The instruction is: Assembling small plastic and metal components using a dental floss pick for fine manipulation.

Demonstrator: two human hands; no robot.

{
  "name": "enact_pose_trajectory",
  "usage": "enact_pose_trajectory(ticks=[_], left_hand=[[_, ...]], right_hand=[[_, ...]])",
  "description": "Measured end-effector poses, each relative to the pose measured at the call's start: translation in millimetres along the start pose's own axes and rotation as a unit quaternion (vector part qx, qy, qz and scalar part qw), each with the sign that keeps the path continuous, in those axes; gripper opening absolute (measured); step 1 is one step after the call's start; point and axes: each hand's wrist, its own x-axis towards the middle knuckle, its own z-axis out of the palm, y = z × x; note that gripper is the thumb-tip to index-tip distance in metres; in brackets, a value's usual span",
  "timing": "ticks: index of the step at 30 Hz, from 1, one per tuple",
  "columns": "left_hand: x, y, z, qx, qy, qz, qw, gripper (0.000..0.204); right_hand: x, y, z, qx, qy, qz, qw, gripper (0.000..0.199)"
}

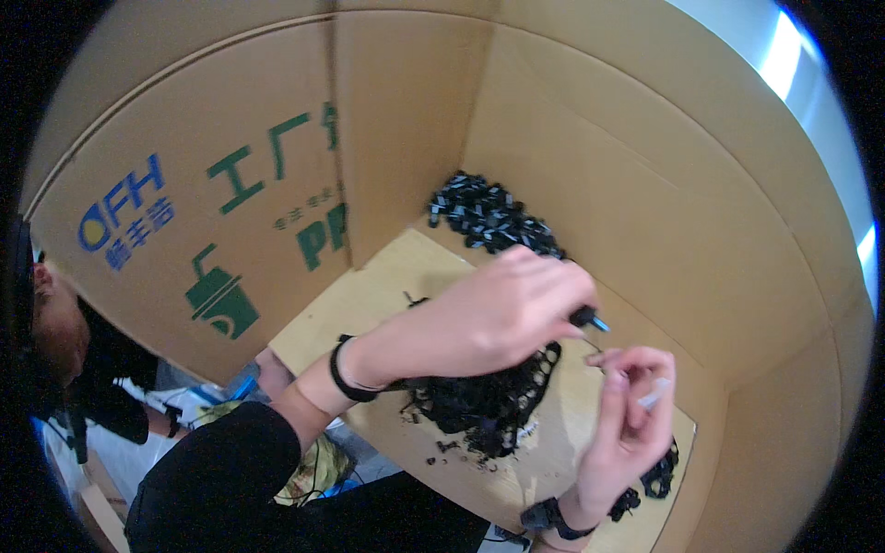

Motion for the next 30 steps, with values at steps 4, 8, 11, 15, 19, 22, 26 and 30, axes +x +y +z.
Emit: enact_pose_trajectory(ticks=[4, 8, 11, 15, 19, 22, 26, 30], left_hand=[[-5.4, 6.3, 6.1, 0.013, 0.004, 0.046, 0.999, 0.025], [-9.6, 10.4, 8.4, -0.032, 0.055, 0.061, 0.996, 0.024], [-6.3, 7.3, 4.0, -0.017, 0.058, 0.057, 0.997, 0.022], [-7.7, 3.8, 5.9, 0.093, 0.074, 0.065, 0.991, 0.019], [-8.6, 1.2, 17.3, 0.082, 0.039, 0.028, 0.995, 0.021], [-7.0, 3.4, 13.4, -0.025, 0.063, 0.044, 0.997, 0.024], [-6.2, 9.2, 6.7, -0.076, 0.082, 0.078, 0.991, 0.022], [-8.6, 4.1, 11.5, 0.072, 0.134, 0.089, 0.984, 0.017]], right_hand=[[8.9, 14.3, -12.0, 0.152, -0.006, -0.040, 0.988, 0.025], [9.9, 13.6, -3.3, 0.066, -0.012, -0.109, 0.992, 0.012], [5.0, 3.8, 1.1, -0.176, 0.023, -0.127, 0.976, 0.009], [-2.2, 1.8, -2.7, -0.107, -0.012, -0.035, 0.994, 0.014], [8.0, 21.5, -18.8, 0.113, -0.036, -0.168, 0.979, 0.004], [14.1, 11.1, -12.9, 0.111, -0.024, -0.148, 0.982, 0.009], [5.7, -6.4, 6.1, -0.222, 0.051, -0.127, 0.965, 0.022], [-5.3, -0.1, -1.0, -0.160, -0.018, -0.041, 0.986, 0.031]])
